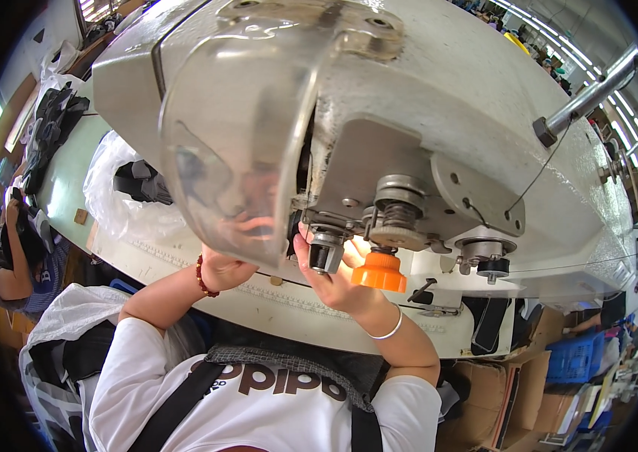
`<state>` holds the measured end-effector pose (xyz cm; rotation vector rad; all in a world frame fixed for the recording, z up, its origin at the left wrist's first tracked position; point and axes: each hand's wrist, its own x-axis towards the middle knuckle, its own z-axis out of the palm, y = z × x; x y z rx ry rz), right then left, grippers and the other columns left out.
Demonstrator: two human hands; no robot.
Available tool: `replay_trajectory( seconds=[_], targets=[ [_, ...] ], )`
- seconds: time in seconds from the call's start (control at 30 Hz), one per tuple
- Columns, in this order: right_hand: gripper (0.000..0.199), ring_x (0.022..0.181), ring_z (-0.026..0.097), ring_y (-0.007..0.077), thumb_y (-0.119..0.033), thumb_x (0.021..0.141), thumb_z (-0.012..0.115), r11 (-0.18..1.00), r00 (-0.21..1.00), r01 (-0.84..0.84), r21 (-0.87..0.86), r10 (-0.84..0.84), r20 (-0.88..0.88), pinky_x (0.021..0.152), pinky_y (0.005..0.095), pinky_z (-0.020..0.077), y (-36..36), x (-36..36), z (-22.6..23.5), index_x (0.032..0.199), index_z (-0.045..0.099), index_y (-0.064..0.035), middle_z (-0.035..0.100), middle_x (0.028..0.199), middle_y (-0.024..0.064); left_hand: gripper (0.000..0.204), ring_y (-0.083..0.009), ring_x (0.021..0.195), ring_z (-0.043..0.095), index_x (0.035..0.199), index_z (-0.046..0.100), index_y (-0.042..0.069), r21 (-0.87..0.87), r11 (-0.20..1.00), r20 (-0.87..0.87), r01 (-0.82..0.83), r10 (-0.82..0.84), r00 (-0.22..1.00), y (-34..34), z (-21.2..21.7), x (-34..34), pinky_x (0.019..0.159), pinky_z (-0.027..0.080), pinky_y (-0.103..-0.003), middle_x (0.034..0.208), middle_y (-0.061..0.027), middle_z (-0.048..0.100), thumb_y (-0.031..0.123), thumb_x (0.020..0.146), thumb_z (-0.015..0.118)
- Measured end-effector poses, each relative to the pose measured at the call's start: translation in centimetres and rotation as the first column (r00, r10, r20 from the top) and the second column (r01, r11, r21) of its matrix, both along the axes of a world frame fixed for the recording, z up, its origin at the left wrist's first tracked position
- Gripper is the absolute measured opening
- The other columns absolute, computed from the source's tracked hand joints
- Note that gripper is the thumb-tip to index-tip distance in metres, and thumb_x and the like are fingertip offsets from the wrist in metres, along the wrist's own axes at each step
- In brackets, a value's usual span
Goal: Sewing and assembling pieces of a shoe upper using an industrial sewing machine.
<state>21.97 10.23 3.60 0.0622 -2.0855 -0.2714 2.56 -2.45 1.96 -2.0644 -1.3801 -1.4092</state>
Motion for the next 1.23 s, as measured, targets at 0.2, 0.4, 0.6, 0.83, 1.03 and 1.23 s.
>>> replay_trajectory(
  seconds=[0.2, 0.4, 0.6, 0.83, 1.03, 1.23],
  targets=[
    [0.024, 0.086, 0.070, 0.0217, -0.002, 0.079, 0.074, 1.000, 0.999, 0.021, -0.008, -0.020, 0.050, 0.070, 0.0331, 0.0545, -0.2, 0.6, 0.3, 0.103, 0.075, -0.0056, 0.074, 0.110, 0.0090, 0.046, -0.0328, 0.112, 0.069, 0.108, 0.075, 0.008, 0.017, 0.996, 0.026, 0.085, -0.085, 0.996, 0.5, 0.1, 0.3, 0.090, 0.060, -0.039, 0.119, -0.0102, 0.073, 0.010, 0.064, 0.088],
    [0.030, 0.091, 0.071, 0.0201, -0.008, 0.082, 0.069, 0.997, 0.992, 0.072, 0.027, -0.074, 0.105, 0.079, 0.0343, 0.0558, -0.4, 1.1, 0.4, 0.112, 0.074, -0.0116, 0.072, 0.116, 0.0057, 0.032, -0.0338, 0.111, 0.071, 0.101, 0.075, 0.004, 0.174, 0.985, -0.179, -0.006, 0.038, 0.983, 0.7, 0.3, 0.3, 0.084, 0.063, -0.036, 0.112, -0.0124, 0.074, 0.009, 0.071, 0.085],
    [0.032, 0.093, 0.072, 0.0186, -0.013, 0.085, 0.068, 0.993, 0.984, 0.110, 0.041, -0.115, 0.136, 0.087, 0.0389, 0.0546, -0.5, 1.5, 0.1, 0.116, 0.074, -0.0165, 0.072, 0.116, 0.0025, 0.020, -0.0310, 0.106, 0.074, 0.096, 0.075, 0.005, 0.234, 0.972, -0.259, -0.034, 0.096, 0.961, 0.8, 1.1, 0.7, 0.074, 0.063, -0.033, 0.106, -0.0105, 0.076, 0.008, 0.077, 0.078],
    [0.030, 0.090, 0.069, 0.0178, -0.010, 0.083, 0.069, 0.993, 0.985, 0.117, 0.032, -0.120, 0.121, 0.085, 0.0389, 0.0543, -0.4, 1.5, 0.1, 0.112, 0.075, -0.0164, 0.072, 0.116, 0.0024, 0.014, -0.0262, 0.104, 0.075, 0.093, 0.076, 0.006, 0.267, 0.964, -0.363, -0.009, 0.110, 0.925, 0.5, 2.3, 0.1, 0.064, 0.059, -0.027, 0.102, -0.0087, 0.076, 0.008, 0.079, 0.075],
    [0.016, 0.091, 0.074, 0.0226, 0.000, 0.076, 0.082, 0.997, 0.990, 0.078, -0.016, -0.076, 0.121, 0.083, 0.0356, 0.0595, -1.0, 1.3, 1.1, 0.089, 0.074, -0.0051, 0.075, 0.104, 0.0062, 0.011, -0.0216, 0.098, 0.075, 0.090, 0.075, 0.007, 0.265, 0.964, -0.418, 0.002, 0.113, 0.901, 0.1, 3.6, 0.2, 0.058, 0.054, -0.024, 0.099, -0.0061, 0.075, 0.007, 0.079, 0.075],
    [0.015, 0.092, 0.074, 0.0248, -0.001, 0.078, 0.082, 0.998, 0.995, 0.003, -0.065, 0.004, 0.101, 0.083, 0.0357, 0.0608, -0.9, 1.0, 1.9, 0.091, 0.075, -0.0038, 0.075, 0.103, 0.0083, 0.011, -0.0194, 0.106, 0.072, 0.090, 0.073, 0.008, 0.213, 0.977, -0.491, -0.033, 0.136, 0.861, -0.7, 6.2, 0.4, 0.057, 0.053, -0.024, 0.105, -0.0049, 0.074, 0.011, 0.079, 0.077]
  ],
)
